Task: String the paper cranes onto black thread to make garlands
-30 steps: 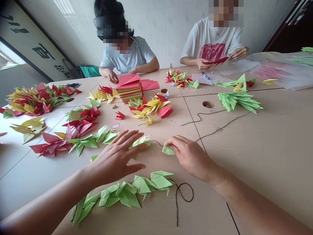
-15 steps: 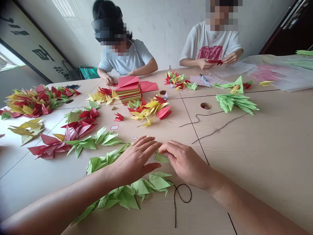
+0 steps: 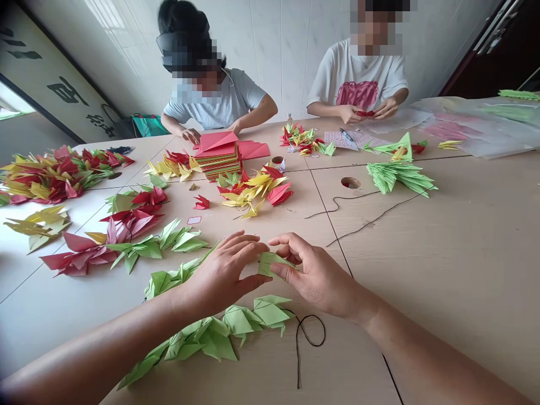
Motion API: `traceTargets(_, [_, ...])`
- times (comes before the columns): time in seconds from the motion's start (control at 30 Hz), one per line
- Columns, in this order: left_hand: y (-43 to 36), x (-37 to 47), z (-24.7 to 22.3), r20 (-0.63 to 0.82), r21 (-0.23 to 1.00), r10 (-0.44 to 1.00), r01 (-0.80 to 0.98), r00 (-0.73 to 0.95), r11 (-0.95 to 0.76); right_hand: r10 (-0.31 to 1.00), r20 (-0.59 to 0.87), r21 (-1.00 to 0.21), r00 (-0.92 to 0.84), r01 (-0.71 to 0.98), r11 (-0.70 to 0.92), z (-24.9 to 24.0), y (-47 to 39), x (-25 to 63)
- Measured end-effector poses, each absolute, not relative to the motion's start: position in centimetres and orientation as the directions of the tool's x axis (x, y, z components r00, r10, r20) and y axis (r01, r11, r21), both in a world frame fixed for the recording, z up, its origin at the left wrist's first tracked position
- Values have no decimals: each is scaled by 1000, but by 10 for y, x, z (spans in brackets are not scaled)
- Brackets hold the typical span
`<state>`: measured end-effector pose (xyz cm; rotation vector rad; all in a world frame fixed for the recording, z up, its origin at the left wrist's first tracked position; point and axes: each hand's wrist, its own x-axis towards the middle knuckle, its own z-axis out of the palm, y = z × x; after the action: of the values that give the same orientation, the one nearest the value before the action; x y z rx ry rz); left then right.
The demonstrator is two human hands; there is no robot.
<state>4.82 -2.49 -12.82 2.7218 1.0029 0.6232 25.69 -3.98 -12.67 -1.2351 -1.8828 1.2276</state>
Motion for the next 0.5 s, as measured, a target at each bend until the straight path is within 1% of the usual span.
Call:
traceTargets(0.07, [-25,46,-128,325,299,661,589,677,-750,906,-65,-920,-418,377,108,-125,-40,258])
traceTargets(0.2, [-23,42,-127,329,299,687,618,648,-727,863,-166,-961,-477,276,-32,-126,-37,259])
traceTargets(0.27, [-21,40,-126,339,302,697,629,632,-717,861,-188,-957,-472,283,-54,-128,-34,260])
traceTargets(0.33, [-21,38,-126,343,304,709,642,616,-704,865,-218,-929,-453,368,-42,-129,-31,264])
traceTargets(0.43, [-22,36,-126,333,312,726,656,602,-687,874,-258,-838,-411,546,9,-126,-29,272])
traceTargets(0.5, [-23,35,-127,315,321,734,661,601,-679,891,-245,-791,-383,610,45,-122,-29,278])
